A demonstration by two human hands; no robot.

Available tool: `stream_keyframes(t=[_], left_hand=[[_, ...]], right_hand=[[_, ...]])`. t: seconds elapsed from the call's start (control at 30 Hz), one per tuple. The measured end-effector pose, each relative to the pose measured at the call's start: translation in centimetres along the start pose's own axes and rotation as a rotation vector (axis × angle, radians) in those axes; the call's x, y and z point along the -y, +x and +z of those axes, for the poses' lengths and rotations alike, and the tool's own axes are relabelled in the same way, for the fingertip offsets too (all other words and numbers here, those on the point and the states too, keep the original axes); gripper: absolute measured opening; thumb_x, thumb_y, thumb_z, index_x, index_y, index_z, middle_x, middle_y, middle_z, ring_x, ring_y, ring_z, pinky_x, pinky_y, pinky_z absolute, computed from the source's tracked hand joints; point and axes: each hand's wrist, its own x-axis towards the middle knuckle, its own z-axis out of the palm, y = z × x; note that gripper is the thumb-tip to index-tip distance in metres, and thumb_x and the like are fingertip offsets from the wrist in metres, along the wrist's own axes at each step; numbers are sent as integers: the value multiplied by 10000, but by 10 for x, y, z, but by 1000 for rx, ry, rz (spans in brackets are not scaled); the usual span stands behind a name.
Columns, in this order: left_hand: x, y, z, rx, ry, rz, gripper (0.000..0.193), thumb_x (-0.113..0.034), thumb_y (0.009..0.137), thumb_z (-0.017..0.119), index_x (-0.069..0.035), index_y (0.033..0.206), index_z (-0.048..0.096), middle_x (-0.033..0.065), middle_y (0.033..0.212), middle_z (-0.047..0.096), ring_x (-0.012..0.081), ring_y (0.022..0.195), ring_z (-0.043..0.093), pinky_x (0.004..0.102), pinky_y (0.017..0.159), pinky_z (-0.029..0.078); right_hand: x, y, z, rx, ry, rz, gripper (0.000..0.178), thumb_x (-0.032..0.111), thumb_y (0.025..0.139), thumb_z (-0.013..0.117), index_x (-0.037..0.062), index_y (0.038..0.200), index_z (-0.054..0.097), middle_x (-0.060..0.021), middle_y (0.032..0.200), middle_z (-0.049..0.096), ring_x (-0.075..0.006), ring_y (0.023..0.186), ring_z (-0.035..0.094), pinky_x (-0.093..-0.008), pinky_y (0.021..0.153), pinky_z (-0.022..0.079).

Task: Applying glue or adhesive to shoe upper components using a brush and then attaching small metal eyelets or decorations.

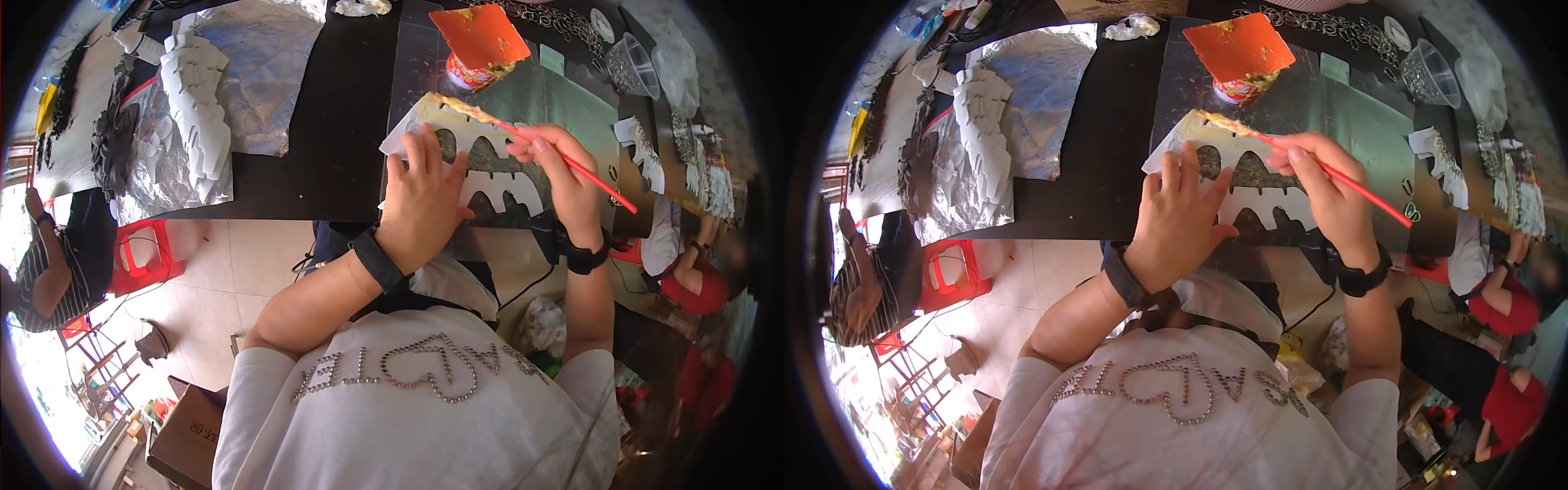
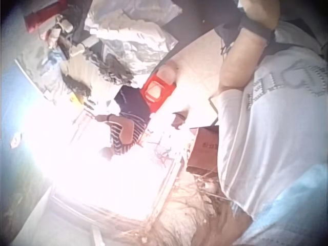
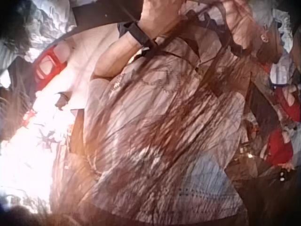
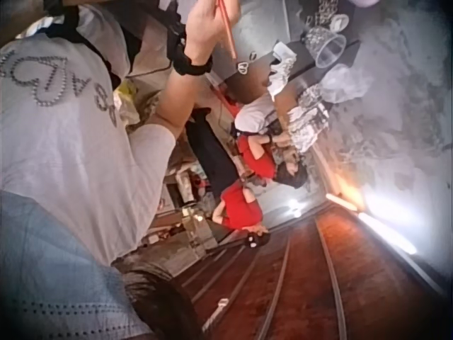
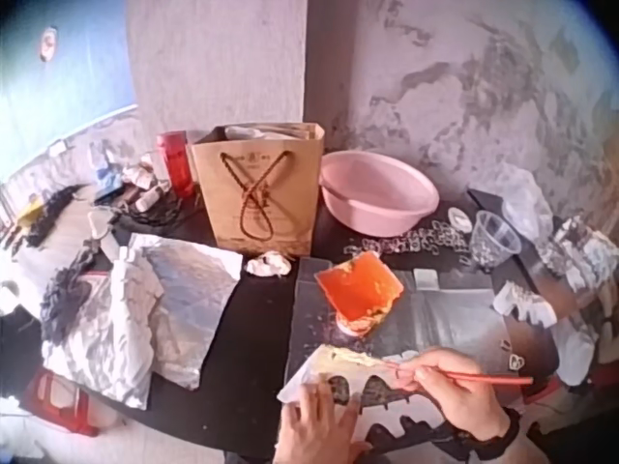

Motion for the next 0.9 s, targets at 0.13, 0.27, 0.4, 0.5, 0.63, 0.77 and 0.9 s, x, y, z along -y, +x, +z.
stream_keyframes(t=[0.13,0.27,0.4,0.5,0.63,0.77,0.9], left_hand=[[0,0,0,-5,-1,-1,696,-460,653,723,-142,1235,509,243,1279,383,354,1137,372,396,825,400],[-1,0,-1,-23,10,0,690,-456,649,729,-145,1226,513,227,1270,390,347,1132,384,388,821,405],[1,0,-2,0,7,-2,684,-455,648,731,-152,1223,515,200,1240,410,338,1122,399,390,816,417],[-1,0,-2,0,27,-3,678,-451,649,732,-157,1220,516,182,1206,427,329,1116,404,391,813,423],[0,0,-4,-16,-1,-2,668,-450,649,733,-157,1211,524,168,1188,436,325,1111,407,392,810,424],[-1,2,-4,-1,9,3,658,-452,649,732,-155,1202,533,164,1189,439,323,1107,409,393,803,426],[-1,2,-4,-2,15,4,662,-455,649,729,-154,1205,534,165,1184,441,327,1099,414,398,800,427]], right_hand=[[2,0,-1,65,93,-90,216,95,943,443,-51,1018,584,-115,972,633,-160,868,625,-260,763,495],[-1,0,1,58,79,34,216,95,943,442,-48,1019,584,-112,948,635,-158,856,629,-263,766,496],[-3,-1,-1,3,52,38,215,92,941,441,-47,1026,581,-114,965,635,-162,865,626,-267,769,494],[-5,-2,-2,2,77,-6,214,90,941,436,-44,1022,581,-112,951,638,-159,856,628,-266,761,495],[-3,-10,-4,46,47,32,214,92,942,432,-43,1002,587,-107,951,637,-156,838,629,-267,754,494],[-3,-16,-6,-39,8,7,210,101,941,445,-42,994,590,-108,923,638,-156,830,629,-267,746,495],[-3,-18,-6,-4,35,8,210,103,941,449,-46,990,588,-113,926,636,-155,834,628,-265,735,497]])
